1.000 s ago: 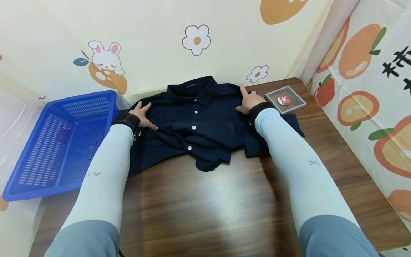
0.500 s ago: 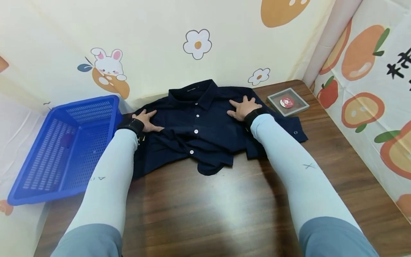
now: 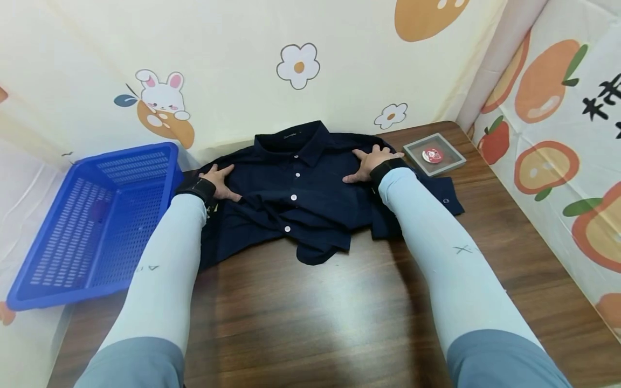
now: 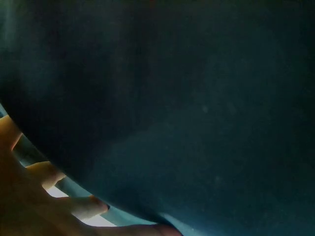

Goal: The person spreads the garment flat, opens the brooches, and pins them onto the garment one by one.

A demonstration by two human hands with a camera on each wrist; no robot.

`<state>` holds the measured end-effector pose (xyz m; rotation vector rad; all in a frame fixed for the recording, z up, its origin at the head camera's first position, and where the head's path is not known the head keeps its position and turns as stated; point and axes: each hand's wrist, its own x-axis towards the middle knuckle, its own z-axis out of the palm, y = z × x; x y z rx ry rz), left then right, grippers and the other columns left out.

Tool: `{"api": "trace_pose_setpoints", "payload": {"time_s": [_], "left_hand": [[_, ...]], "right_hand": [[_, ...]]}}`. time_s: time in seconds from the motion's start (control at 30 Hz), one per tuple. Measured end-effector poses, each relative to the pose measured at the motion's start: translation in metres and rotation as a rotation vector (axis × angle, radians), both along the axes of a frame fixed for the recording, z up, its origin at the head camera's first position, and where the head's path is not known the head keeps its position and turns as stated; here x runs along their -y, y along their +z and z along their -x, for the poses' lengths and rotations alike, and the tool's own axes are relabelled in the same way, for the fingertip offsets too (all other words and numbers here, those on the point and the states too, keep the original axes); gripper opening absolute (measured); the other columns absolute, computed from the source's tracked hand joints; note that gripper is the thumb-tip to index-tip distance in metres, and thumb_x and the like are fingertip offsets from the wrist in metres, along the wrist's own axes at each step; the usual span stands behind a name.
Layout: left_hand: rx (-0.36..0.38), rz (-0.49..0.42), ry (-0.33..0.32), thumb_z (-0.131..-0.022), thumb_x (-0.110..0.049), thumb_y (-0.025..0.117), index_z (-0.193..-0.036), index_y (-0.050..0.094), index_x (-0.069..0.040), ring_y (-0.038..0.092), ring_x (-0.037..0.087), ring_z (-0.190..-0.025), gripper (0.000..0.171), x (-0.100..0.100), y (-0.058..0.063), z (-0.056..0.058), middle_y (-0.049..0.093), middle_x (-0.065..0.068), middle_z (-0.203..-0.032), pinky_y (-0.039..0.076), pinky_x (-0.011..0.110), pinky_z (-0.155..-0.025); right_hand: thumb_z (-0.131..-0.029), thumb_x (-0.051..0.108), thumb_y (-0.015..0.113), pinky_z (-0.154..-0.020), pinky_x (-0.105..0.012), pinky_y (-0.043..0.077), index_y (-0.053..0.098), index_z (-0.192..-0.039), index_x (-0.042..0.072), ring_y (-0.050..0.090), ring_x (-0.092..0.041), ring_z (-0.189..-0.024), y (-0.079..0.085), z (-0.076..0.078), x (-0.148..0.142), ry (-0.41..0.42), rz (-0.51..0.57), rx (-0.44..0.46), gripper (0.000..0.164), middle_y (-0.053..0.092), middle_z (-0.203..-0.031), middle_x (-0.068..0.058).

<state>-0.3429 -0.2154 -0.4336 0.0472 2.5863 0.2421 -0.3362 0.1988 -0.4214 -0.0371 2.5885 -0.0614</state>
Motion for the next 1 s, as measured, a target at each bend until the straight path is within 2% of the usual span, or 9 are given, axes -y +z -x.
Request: {"api": "trace_pose_setpoints", "payload": {"time_s": [0.07,0.17,0.33,0.47,0.6,0.7,0.8,0.9,1.0], "left_hand": [[0.002,-0.001,0.003,-0.077,-0.050,0.072,-0.156,0.009,-0.022,0.006,0.064,-0.132,0.105,0.003,-0.001,0.000,-0.009,0.028,-0.156,0.014,0.071,-0.104],[-0.005,-0.002,-0.004,-0.079,-0.050,0.070,-0.156,0.009,-0.021,0.006,0.064,-0.132,0.102,0.003,0.006,-0.007,-0.008,0.028,-0.156,0.013,0.070,-0.105],[-0.044,-0.034,-0.011,-0.085,-0.048,0.066,-0.155,0.012,-0.014,0.008,0.062,-0.134,0.094,-0.003,0.028,-0.024,-0.002,0.030,-0.155,0.012,0.064,-0.109],[-0.134,-0.071,-0.028,-0.089,-0.045,0.062,-0.154,0.019,-0.008,0.017,0.052,-0.137,0.086,-0.011,0.048,-0.037,0.010,0.030,-0.155,0.018,0.058,-0.111],[-0.241,-0.102,-0.083,-0.092,-0.041,0.060,-0.149,0.030,-0.004,0.030,0.042,-0.136,0.074,-0.023,0.065,-0.055,0.028,0.027,-0.150,0.028,0.053,-0.108],[-0.298,-0.130,-0.139,-0.093,-0.039,0.061,-0.143,0.040,-0.003,0.041,0.037,-0.128,0.065,-0.033,0.077,-0.077,0.042,0.024,-0.141,0.034,0.050,-0.105],[-0.335,-0.156,-0.198,-0.092,-0.039,0.062,-0.135,0.049,-0.003,0.051,0.033,-0.118,0.057,-0.042,0.087,-0.107,0.053,0.020,-0.129,0.040,0.048,-0.099],[-0.366,-0.167,-0.254,-0.091,-0.040,0.063,-0.127,0.056,-0.004,0.057,0.029,-0.108,0.051,-0.046,0.089,-0.140,0.060,0.015,-0.118,0.045,0.046,-0.092],[-0.385,-0.170,-0.286,-0.090,-0.041,0.065,-0.122,0.061,-0.005,0.059,0.026,-0.105,0.048,-0.045,0.084,-0.171,0.063,0.012,-0.115,0.047,0.045,-0.089]], "right_hand": [[-0.077,0.077,0.053,-0.097,-0.076,0.014,0.006,-0.156,0.028,0.011,-0.054,-0.136,-0.001,0.000,0.000,0.015,-0.001,-0.024,0.104,0.007,-0.152,-0.031],[-0.077,0.079,0.051,-0.099,-0.076,0.008,0.007,-0.156,0.025,0.006,-0.053,-0.138,-0.001,0.001,-0.001,0.049,0.010,-0.031,0.105,0.007,-0.153,-0.031],[-0.078,0.082,0.044,-0.101,-0.075,0.008,0.010,-0.156,0.021,0.006,-0.053,-0.138,0.006,-0.003,0.001,0.097,0.059,-0.051,0.105,0.010,-0.154,-0.030],[-0.084,0.077,0.041,-0.102,-0.073,0.013,0.013,-0.156,0.017,0.010,-0.052,-0.138,0.023,-0.016,0.003,0.144,0.131,-0.127,0.097,0.013,-0.154,-0.030],[-0.092,0.065,0.042,-0.104,-0.065,0.023,0.023,-0.153,0.011,0.022,-0.049,-0.136,0.043,-0.041,0.004,0.225,0.225,-0.283,0.083,0.024,-0.150,-0.030],[-0.096,0.054,0.048,-0.103,-0.061,0.029,0.033,-0.149,0.006,0.032,-0.047,-0.131,0.054,-0.065,0.004,0.277,0.317,-0.417,0.073,0.036,-0.143,-0.029],[-0.096,0.046,0.053,-0.098,-0.056,0.036,0.042,-0.143,0.004,0.043,-0.042,-0.122,0.061,-0.094,0.002,0.324,0.399,-0.538,0.064,0.046,-0.134,-0.026],[-0.094,0.041,0.059,-0.087,-0.051,0.044,0.049,-0.136,0.003,0.053,-0.033,-0.108,0.065,-0.123,0.001,0.371,0.449,-0.628,0.057,0.056,-0.120,-0.019],[-0.092,0.038,0.064,-0.075,-0.043,0.048,0.055,-0.127,0.005,0.057,-0.023,-0.093,0.063,-0.151,0.002,0.418,0.479,-0.668,0.049,0.061,-0.106,-0.010]]}}
